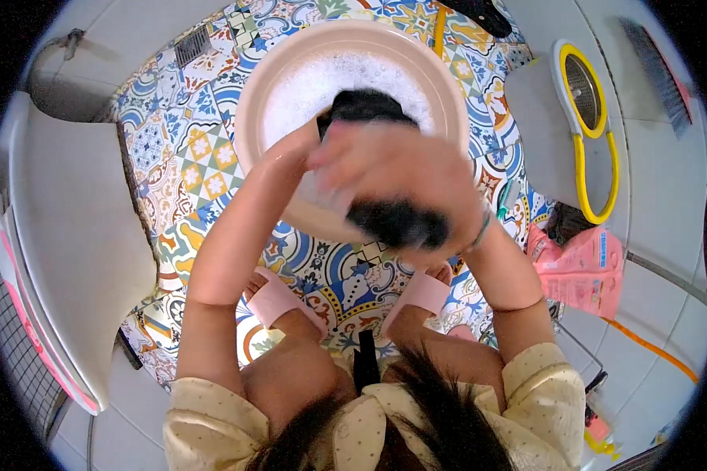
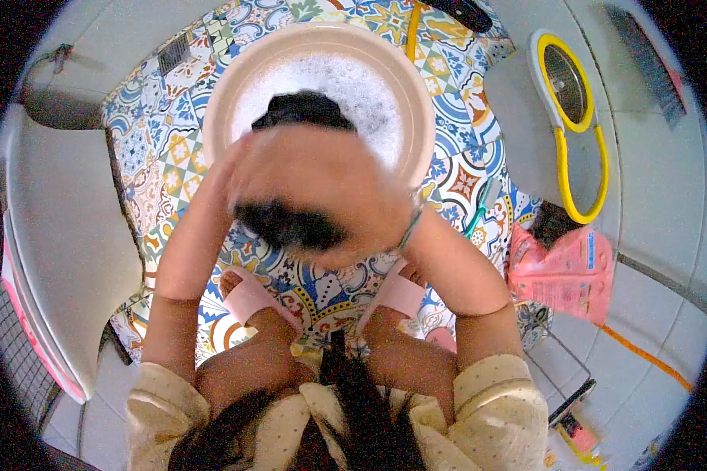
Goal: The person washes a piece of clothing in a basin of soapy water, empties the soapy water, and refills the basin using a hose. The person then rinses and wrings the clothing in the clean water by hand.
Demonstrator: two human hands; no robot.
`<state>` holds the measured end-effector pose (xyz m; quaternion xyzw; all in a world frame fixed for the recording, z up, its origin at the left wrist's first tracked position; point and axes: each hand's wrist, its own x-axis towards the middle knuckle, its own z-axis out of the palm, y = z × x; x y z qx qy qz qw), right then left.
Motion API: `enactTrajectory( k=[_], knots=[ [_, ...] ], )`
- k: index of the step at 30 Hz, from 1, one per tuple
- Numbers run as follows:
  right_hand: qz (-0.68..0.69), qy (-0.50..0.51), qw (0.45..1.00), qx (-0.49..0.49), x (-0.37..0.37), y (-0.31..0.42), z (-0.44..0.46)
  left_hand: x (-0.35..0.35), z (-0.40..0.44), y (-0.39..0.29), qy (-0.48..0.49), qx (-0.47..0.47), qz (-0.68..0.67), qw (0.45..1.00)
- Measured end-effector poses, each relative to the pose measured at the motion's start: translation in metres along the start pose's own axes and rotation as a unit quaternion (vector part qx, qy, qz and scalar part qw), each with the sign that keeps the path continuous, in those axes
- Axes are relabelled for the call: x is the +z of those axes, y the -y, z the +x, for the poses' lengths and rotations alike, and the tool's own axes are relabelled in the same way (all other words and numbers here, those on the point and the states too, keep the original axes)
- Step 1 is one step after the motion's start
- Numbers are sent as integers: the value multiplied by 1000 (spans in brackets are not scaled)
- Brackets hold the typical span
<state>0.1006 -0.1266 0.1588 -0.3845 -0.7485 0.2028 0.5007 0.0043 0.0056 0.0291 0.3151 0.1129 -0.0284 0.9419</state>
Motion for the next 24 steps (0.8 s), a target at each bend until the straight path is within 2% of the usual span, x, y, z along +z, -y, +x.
enactTrajectory(
  k=[3,4,5,6,8,9,10,13,14,17,21,24],
  knots=[
    [-48,104,993,-40,22,5,-12,21,-9,-17,4,-63,173,983],
    [-40,123,991,-44,28,6,-14,12,2,-14,61,-59,254,963],
    [-31,141,988,-49,35,7,-15,3,12,-11,117,-54,333,934],
    [-36,173,983,-53,41,5,-18,11,12,-19,148,13,525,838],
    [-47,233,969,-60,53,-1,-25,13,21,-18,138,-32,450,882],
    [-53,227,971,-61,56,-4,-28,13,24,-17,133,-55,411,900],
    [-59,222,971,-64,57,-9,-30,14,26,-18,141,13,486,863],
    [-84,242,964,-71,65,-20,-38,23,33,-27,114,53,621,773],
    [-95,254,960,-72,68,-24,-42,32,32,-25,73,48,634,768],
    [-121,383,914,-63,74,-35,-52,51,28,-25,-7,-50,698,715],
    [-77,360,929,-31,74,-32,-48,33,19,-14,-15,-3,635,773],
    [-65,346,936,-21,76,-31,-50,8,9,-12,-32,88,578,810]
  ],
)
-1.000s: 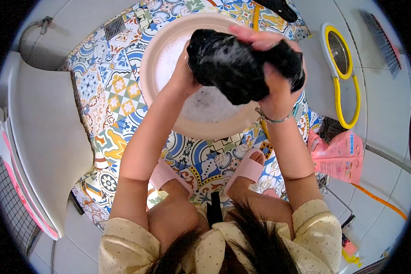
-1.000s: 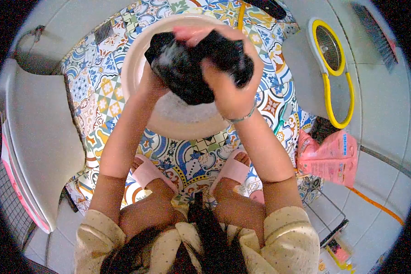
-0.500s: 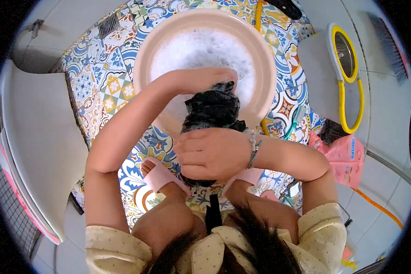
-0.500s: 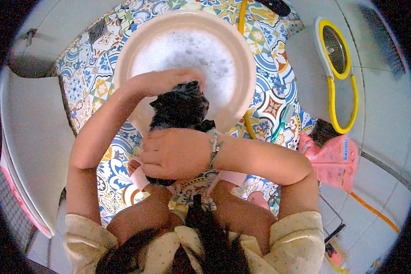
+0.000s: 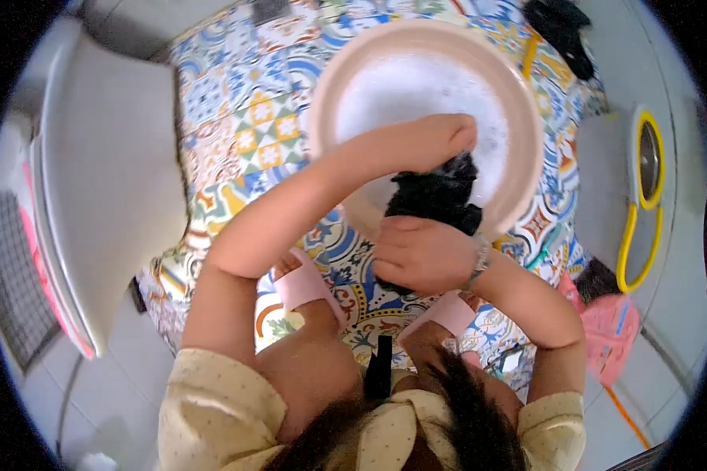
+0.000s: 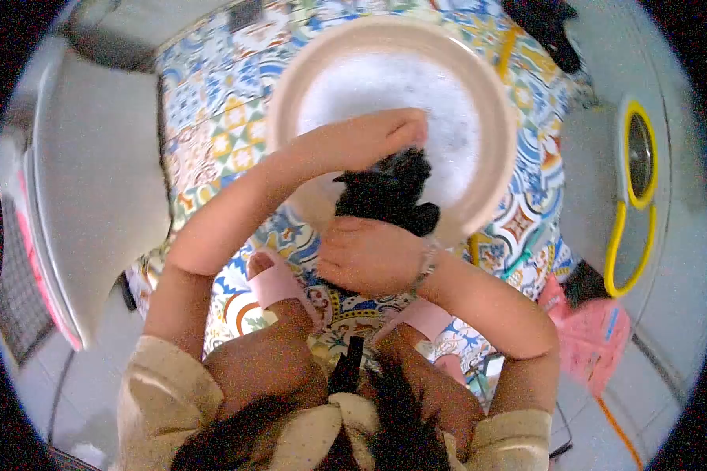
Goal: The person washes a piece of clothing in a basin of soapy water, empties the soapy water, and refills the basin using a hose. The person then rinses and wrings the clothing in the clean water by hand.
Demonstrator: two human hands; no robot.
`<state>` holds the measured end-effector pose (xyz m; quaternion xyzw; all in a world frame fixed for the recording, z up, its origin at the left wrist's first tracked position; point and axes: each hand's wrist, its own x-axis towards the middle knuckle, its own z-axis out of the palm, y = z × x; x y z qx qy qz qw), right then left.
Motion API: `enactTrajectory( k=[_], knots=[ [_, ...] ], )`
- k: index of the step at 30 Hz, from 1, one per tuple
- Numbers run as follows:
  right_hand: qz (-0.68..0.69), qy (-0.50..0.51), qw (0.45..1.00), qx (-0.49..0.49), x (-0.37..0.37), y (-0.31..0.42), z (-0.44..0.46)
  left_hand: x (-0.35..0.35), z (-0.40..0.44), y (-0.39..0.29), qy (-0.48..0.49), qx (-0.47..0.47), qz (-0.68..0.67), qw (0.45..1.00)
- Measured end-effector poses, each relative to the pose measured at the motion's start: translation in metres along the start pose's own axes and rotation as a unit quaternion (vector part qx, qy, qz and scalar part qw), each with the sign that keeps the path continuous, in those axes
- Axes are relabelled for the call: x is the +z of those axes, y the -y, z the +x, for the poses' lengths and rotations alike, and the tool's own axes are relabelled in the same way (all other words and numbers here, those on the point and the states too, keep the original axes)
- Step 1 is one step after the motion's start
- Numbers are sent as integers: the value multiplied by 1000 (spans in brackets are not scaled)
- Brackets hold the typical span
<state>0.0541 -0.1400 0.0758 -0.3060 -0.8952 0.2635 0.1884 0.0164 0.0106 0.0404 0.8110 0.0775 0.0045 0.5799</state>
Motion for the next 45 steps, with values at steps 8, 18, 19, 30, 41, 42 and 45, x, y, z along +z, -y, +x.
enactTrajectory(
  k=[8,18,19,30,41,42,45],
  knots=[
    [-95,-89,991,-42,-24,-1,29,-1,-64,20,-286,-165,-673,662],
    [-207,-114,971,-30,-23,21,67,3,-145,-16,-281,-103,-712,635],
    [-208,-78,975,18,-23,23,64,-6,-150,-12,-301,-102,-683,657],
    [-122,-347,727,580,5,-30,-143,-69,-357,28,-412,-353,-427,723],
    [349,-558,459,597,55,-58,-181,11,-451,87,-302,-455,1,838],
    [337,-566,458,597,57,-59,-180,5,-433,85,-335,-430,-6,838],
    [343,-606,433,573,57,-57,-166,-8,-359,61,-366,-371,5,853]
  ],
)
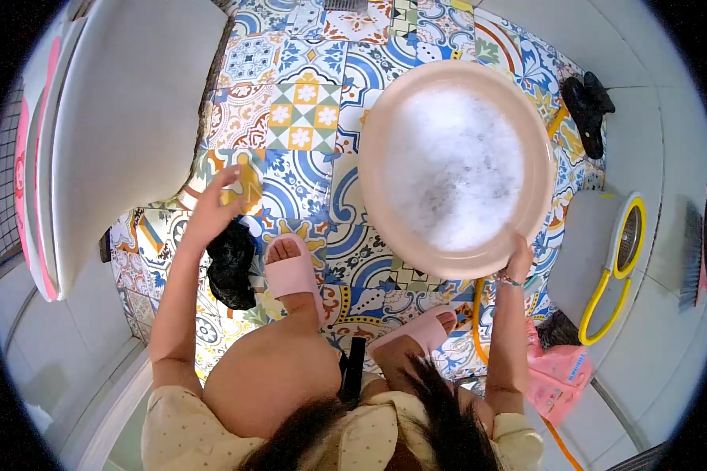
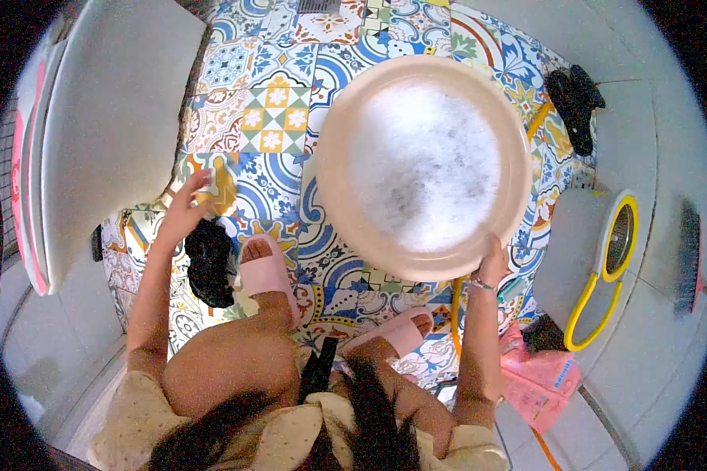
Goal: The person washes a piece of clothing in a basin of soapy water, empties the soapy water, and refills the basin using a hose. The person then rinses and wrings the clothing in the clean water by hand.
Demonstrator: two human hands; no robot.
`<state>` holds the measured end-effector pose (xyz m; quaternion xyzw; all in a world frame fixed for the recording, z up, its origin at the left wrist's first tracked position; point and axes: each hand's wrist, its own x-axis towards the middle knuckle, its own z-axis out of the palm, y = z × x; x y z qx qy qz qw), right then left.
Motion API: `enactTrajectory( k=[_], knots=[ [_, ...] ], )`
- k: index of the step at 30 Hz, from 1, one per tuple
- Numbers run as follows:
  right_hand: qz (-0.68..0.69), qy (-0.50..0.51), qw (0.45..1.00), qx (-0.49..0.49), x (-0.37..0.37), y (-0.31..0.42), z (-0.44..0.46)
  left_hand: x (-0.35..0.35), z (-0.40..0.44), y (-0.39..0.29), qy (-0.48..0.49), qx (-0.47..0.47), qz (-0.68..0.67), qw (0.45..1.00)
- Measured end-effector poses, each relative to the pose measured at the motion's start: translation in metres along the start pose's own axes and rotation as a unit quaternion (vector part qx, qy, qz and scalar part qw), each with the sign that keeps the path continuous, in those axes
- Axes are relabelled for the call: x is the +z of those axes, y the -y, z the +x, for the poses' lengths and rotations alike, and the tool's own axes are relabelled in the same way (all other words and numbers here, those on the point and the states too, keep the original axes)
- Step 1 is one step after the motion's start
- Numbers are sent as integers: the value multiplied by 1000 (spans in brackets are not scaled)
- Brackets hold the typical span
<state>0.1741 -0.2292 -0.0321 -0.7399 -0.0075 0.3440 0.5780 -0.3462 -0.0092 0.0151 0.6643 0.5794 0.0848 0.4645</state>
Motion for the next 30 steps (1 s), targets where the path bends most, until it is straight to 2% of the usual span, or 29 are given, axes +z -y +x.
enactTrajectory(
  k=[1,3,5,6,8,11,14,15,19,22,26,27,30],
  knots=[
    [17,1,1000,6,5,5,-5,16,8,-13,30,10,-1,999],
    [42,-14,999,18,10,11,-12,53,21,-38,149,-52,-169,973],
    [36,27,999,-18,3,13,-13,88,32,-59,230,-18,-260,938],
    [31,47,998,-34,-1,14,-14,100,38,-76,249,-40,-232,939],
    [4,74,996,-53,-7,20,-13,122,50,-86,232,19,-260,937],
    [4,98,993,-72,1,39,-13,128,63,-96,171,-41,-245,953],
    [4,116,992,-58,40,71,-30,114,69,-104,120,-45,-303,944],
    [8,133,990,-52,49,72,-26,111,72,-109,58,-68,-333,939],
    [0,148,985,-84,97,90,-26,85,98,-108,-13,-58,-308,950],
    [-36,188,979,-68,128,116,-18,64,121,-112,-39,-80,-342,935],
    [-65,175,981,-56,178,147,-17,43,160,-107,-69,-79,-429,897],
    [-62,179,981,-50,188,149,-13,27,168,-96,-3,-76,-394,916],
    [-78,193,977,-44,213,153,-16,14,196,-86,-44,-70,-430,899]
  ],
)
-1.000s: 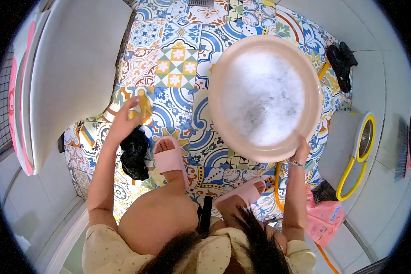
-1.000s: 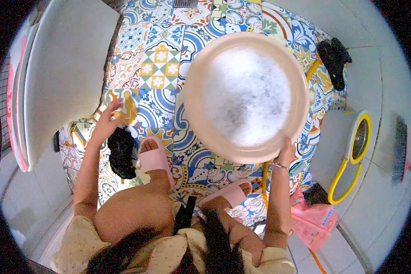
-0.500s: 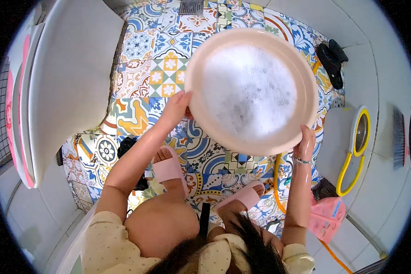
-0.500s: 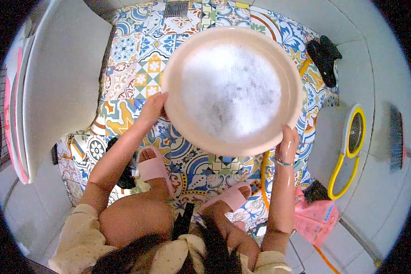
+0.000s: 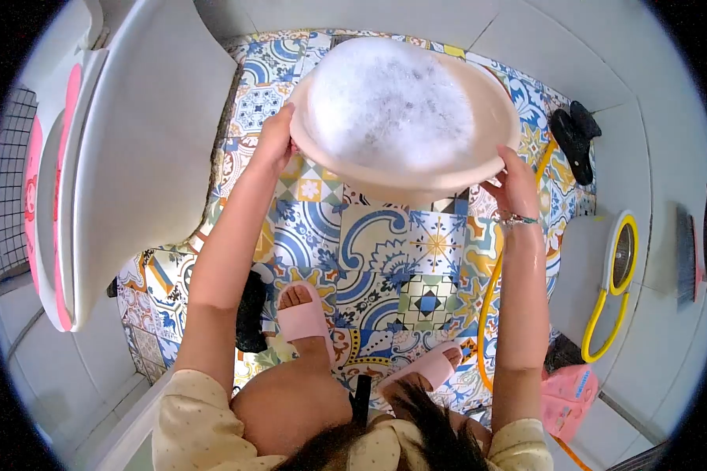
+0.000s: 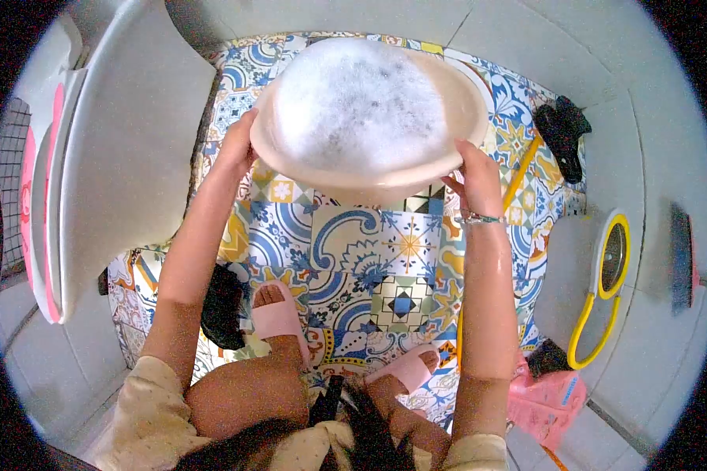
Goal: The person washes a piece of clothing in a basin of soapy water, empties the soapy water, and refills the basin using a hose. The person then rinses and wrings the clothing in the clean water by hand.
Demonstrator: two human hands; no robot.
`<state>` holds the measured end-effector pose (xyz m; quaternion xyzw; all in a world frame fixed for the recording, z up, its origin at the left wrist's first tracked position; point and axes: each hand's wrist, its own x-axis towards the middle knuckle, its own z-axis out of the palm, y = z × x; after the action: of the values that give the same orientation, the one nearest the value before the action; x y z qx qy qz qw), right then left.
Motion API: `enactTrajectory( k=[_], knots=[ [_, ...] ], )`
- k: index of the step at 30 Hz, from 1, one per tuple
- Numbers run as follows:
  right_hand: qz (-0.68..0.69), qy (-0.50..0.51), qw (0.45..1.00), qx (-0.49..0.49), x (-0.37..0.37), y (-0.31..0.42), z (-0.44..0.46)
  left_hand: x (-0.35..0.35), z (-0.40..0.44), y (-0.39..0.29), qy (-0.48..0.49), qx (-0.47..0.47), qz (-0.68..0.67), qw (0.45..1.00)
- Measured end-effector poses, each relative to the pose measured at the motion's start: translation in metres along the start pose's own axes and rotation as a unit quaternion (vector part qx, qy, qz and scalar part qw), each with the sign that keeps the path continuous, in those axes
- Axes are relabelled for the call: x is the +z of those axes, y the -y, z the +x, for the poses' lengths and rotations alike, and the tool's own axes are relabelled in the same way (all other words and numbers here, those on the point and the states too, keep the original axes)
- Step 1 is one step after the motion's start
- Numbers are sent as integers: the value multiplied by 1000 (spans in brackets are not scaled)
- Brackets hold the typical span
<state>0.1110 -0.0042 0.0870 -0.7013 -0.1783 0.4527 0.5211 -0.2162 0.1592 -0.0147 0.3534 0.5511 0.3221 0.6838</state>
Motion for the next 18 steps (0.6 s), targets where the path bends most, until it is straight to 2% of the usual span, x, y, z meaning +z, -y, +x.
enactTrajectory(
  k=[4,10,18],
  knots=[
    [17,-6,1000,3,13,0,4,-3,7,-6,-43,-9,-3,999],
    [25,-7,1000,16,-2,-26,5,12,-8,-3,-74,35,-41,996],
    [50,22,997,59,-30,-72,-3,19,-31,15,-90,35,19,995]
  ],
)
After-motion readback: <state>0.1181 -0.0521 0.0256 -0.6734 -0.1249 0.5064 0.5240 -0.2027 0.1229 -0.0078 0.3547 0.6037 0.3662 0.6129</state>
